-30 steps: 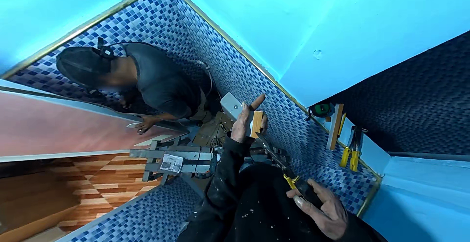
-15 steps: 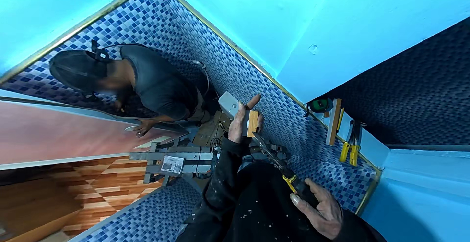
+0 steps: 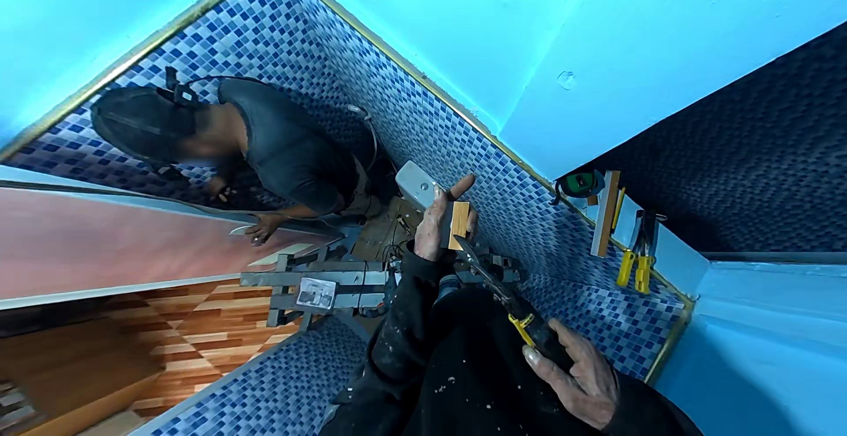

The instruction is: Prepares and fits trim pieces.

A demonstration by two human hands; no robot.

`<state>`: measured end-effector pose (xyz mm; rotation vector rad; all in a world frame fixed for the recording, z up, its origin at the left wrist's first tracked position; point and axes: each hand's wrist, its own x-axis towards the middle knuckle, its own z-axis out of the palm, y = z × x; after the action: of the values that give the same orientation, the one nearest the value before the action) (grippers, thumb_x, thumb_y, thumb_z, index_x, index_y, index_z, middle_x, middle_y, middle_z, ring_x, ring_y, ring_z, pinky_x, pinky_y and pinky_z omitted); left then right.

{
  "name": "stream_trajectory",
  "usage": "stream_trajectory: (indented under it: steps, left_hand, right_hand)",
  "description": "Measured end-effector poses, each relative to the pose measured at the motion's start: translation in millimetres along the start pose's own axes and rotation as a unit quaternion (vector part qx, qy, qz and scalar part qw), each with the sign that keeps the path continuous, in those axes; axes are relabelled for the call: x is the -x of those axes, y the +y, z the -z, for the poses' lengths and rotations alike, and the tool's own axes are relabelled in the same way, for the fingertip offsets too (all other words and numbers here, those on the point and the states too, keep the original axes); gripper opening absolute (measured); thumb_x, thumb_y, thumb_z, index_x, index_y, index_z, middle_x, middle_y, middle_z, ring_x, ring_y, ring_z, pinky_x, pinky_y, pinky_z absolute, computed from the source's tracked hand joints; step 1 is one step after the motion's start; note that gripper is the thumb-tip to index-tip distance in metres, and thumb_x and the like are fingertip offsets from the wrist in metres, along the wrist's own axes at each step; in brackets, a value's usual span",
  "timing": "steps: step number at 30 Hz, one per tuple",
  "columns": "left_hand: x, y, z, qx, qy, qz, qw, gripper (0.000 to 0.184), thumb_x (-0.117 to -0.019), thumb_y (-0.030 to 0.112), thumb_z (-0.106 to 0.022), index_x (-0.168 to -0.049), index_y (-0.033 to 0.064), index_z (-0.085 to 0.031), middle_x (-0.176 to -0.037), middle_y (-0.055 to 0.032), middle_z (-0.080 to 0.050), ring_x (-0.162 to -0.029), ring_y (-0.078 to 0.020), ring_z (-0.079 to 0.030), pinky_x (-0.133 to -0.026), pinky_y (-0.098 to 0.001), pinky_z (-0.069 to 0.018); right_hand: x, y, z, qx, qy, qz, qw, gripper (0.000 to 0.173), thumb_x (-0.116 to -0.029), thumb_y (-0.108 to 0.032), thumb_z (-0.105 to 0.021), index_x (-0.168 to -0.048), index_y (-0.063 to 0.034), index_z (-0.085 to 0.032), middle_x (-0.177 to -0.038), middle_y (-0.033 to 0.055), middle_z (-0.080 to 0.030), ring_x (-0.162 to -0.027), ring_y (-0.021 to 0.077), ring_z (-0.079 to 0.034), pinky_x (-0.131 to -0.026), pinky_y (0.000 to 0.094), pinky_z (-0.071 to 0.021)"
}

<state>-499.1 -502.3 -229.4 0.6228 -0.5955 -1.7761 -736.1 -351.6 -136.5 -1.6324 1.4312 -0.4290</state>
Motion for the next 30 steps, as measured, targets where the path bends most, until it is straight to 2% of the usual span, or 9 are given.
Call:
stream_trajectory:
  steps: [4, 9, 14, 20, 27, 30]
  left_hand:
    - [-0.1, -0.9, 0.8, 0.003, -0.007, 0.002, 1.0, 0.07, -0.1046, 0.065, -0.013, -0.148, 0.0238, -0.051, -0.067, -0.0012, -0.058, -0.048, -0.0085, -0.052, -0.043, -0.0206, -0.0455]
    - [1.6, -3.7, -3.3, -0.015, 0.005, 0.002, 1.0, 0.069, -0.105, 0.064, -0.017, -0.146, 0.0215, -0.053, -0.069, -0.0016, -0.061, -0.05, -0.0082, -0.054, -0.046, -0.0207, -0.0479]
    - [2.1, -4.4, -3.8, -0.017, 0.004, 0.006, 1.0, 0.071, -0.1055, 0.063, -0.015, -0.148, 0.0196, -0.052, -0.069, -0.0023, -0.061, -0.049, -0.0085, -0.054, -0.045, -0.0209, -0.0479]
    - [0.7, -3.3, -6.8, -0.02, 0.004, 0.006, 1.0, 0.07, -0.1054, 0.063, -0.015, -0.147, 0.0204, -0.052, -0.068, -0.0011, -0.059, -0.049, -0.0085, -0.053, -0.045, -0.021, -0.0474]
    - [0.0, -2.2, -3.7, -0.042, 0.005, 0.021, 0.999, 0.071, -0.1057, 0.062, -0.013, -0.145, 0.0205, -0.054, -0.069, -0.002, -0.059, -0.049, -0.0082, -0.052, -0.046, -0.021, -0.0476]
    - [-2.5, -0.7, -5.9, -0.045, 0.012, 0.022, 0.999, 0.07, -0.1071, 0.059, -0.012, -0.145, 0.017, -0.054, -0.068, -0.0019, -0.06, -0.049, -0.0082, -0.053, -0.046, -0.0209, -0.0478]
  right_hand:
    - [0.3, 0.2, -0.2, -0.004, 0.005, 0.011, 1.0, 0.045, -0.0972, -0.044, -0.06, -0.104, 0.0002, -0.065, -0.081, 0.0053, -0.067, -0.073, 0.0017, -0.063, -0.067, 0.0194, -0.0534]
    - [-0.4, 2.6, 0.9, -0.032, -0.013, 0.009, 0.999, 0.044, -0.0995, -0.044, -0.057, -0.108, -0.0018, -0.066, -0.092, 0.004, -0.073, -0.084, 0.0024, -0.068, -0.074, 0.0222, -0.0573]
    - [0.6, -0.1, 1.1, 0.0, -0.001, 0.005, 1.0, 0.047, -0.0978, -0.046, -0.058, -0.106, -0.0005, -0.065, -0.083, 0.0051, -0.067, -0.074, 0.002, -0.063, -0.068, 0.0194, -0.0535]
    - [2.3, 1.0, -1.0, 0.015, 0.018, 0.023, 0.999, 0.048, -0.0982, -0.046, -0.057, -0.105, 0.0013, -0.065, -0.083, 0.0074, -0.067, -0.074, 0.0034, -0.063, -0.067, 0.0201, -0.0537]
    - [1.0, 1.8, -1.7, 0.028, 0.032, 0.032, 0.999, 0.047, -0.098, -0.045, -0.057, -0.103, 0.0005, -0.065, -0.079, 0.0055, -0.067, -0.07, 0.0015, -0.062, -0.065, 0.0182, -0.053]
    - [0.0, 0.7, -1.4, 0.046, 0.05, 0.039, 0.997, 0.045, -0.0981, -0.045, -0.057, -0.102, -0.0002, -0.066, -0.076, 0.0055, -0.067, -0.068, 0.0016, -0.063, -0.063, 0.0183, -0.053]
